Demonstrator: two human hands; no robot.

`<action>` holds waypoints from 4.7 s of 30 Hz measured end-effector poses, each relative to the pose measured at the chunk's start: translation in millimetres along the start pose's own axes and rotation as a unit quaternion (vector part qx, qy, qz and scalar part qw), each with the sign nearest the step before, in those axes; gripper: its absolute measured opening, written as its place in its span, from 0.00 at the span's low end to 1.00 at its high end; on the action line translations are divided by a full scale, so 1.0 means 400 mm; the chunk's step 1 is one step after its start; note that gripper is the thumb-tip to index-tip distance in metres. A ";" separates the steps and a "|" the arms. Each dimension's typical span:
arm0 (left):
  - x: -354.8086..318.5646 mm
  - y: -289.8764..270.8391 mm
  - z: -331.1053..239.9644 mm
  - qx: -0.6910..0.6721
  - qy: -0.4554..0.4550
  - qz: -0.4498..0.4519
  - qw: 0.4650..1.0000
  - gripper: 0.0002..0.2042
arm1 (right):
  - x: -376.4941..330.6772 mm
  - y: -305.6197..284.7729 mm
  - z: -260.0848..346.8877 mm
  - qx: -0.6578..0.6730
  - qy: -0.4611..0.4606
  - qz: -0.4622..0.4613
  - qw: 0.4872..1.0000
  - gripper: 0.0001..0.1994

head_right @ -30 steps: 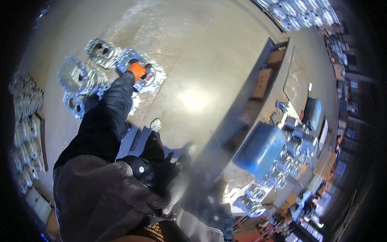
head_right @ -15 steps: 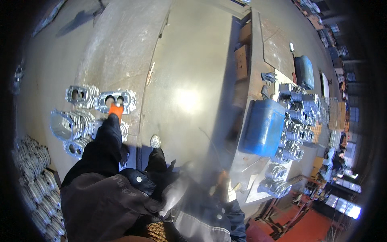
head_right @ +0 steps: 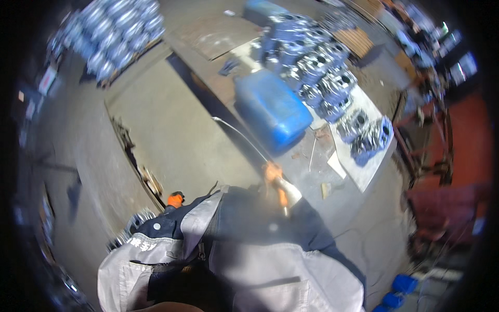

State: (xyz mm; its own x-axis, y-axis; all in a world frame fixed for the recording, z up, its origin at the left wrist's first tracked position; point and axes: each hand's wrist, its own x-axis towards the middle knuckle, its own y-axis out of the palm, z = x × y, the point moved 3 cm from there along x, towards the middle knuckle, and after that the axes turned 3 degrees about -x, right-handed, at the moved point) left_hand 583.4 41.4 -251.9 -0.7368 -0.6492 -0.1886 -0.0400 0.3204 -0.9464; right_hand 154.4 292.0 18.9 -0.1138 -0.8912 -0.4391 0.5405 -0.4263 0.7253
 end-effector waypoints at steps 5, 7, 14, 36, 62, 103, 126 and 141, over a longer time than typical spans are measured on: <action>0.314 -0.053 -0.065 -0.519 -0.371 -0.034 0.769 0.15 | 0.014 -0.168 0.087 0.178 0.014 -0.031 0.983 0.23; 0.413 -0.120 -0.156 -0.497 -0.358 0.005 0.791 0.16 | 0.002 -0.236 0.113 0.154 -0.037 -0.038 0.987 0.22; 0.896 -0.312 -0.489 -0.392 -0.131 0.010 0.911 0.21 | -0.045 -0.361 0.105 0.277 -0.205 -0.098 0.934 0.26; 1.871 -0.409 -1.916 -0.024 0.383 0.122 0.915 0.36 | -0.047 -0.190 -0.102 0.259 -0.588 -0.333 0.690 0.23; 1.686 -0.490 -1.518 0.022 0.616 0.307 0.725 0.15 | 0.011 -0.067 0.200 0.401 -0.528 -0.434 0.609 0.31; 1.153 -0.490 -1.168 0.151 0.335 -0.047 0.929 0.17 | -0.312 -0.278 0.323 -0.212 -0.192 -0.338 0.897 0.31; 1.195 -0.478 -1.176 0.193 0.312 0.037 0.930 0.25 | -0.165 -0.472 0.191 0.168 -0.217 -0.258 0.926 0.23; 1.176 -0.490 -1.194 0.185 0.331 0.002 0.925 0.21 | -0.168 -0.474 0.187 0.179 -0.269 -0.192 0.927 0.23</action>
State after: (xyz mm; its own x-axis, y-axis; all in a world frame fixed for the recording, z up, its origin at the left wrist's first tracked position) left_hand -77.8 2.9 -30.1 -0.9932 -0.0445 -0.1072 0.1080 -0.0157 -0.9940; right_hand -2.6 421.3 -49.4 -0.6914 -0.5699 -0.4440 0.0730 -0.6666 0.7418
